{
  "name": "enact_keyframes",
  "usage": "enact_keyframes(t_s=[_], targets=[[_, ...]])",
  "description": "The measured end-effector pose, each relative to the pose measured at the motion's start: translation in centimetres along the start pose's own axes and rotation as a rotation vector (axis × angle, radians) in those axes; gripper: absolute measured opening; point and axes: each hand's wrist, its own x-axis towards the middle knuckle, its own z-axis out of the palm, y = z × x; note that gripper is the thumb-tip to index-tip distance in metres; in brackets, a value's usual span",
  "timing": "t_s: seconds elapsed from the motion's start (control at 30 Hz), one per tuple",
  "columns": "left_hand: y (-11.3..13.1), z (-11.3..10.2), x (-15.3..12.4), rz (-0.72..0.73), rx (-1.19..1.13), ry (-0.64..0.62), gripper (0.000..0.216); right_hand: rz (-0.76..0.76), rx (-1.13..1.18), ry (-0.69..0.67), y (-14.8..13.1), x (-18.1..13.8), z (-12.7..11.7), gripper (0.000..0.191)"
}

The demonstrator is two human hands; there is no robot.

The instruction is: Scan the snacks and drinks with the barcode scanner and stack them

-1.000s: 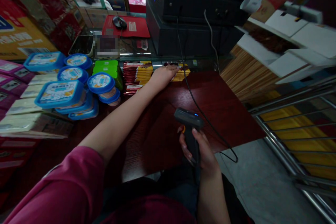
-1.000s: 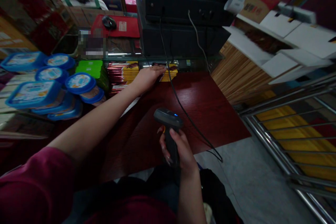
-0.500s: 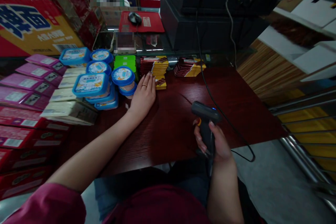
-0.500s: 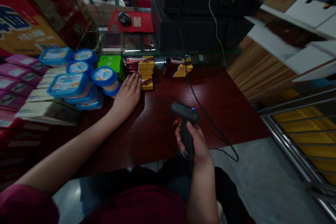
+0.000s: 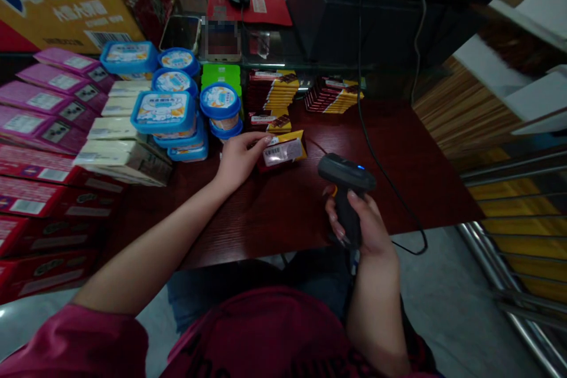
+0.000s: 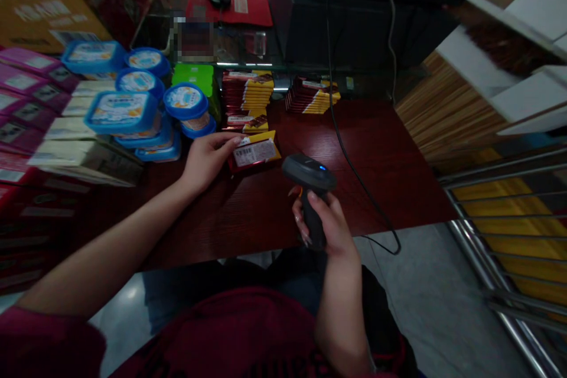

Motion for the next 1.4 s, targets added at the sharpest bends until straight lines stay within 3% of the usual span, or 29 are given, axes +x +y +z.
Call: enact_keyframes(t_s=[0.1,0.2,0.37,0.73,0.9,1.1,1.23,1.4], targets=[[-1.0,0.5,0.4,-0.184,-0.228,-0.017,0.03,0.039,-0.096,-0.039,-0.3,0.5,1.8,0.046],[-1.6,0.9,0.7,-0.256,-0.329,-0.017,0.028,0.038,-0.26,-0.026,-0.6,1.0,3.4,0.046],[-1.7,0.9,0.6,-0.202,-0.319,-0.017,0.027,-0.025,-0.424,0.01,-0.2,1.7,5.0,0.047],[-1.1,1.1,0.8,-0.195,-0.225,0.026,0.023,-0.033,-0.445,0.024,0.2,1.9,5.7,0.042],[-1.1,1.1,0.7,-0.202,-0.304,-0.005,0.022,-0.031,-0.409,0.033,0.1,1.7,5.7,0.045],[-1.2,0.8,0.5,-0.195,-0.317,-0.015,0.024,-0.014,-0.26,0.05,0.0,1.0,3.9,0.045],[-0.9,0.0,0.5,-0.142,-0.299,-0.126,0.033,-0.015,-0.056,0.047,-0.1,0.7,0.9,0.049],[0.8,0.2,2.3,0.188,0.015,-0.082,0.037,-0.037,0.15,0.018,0.2,1.3,-2.3,0.052]])
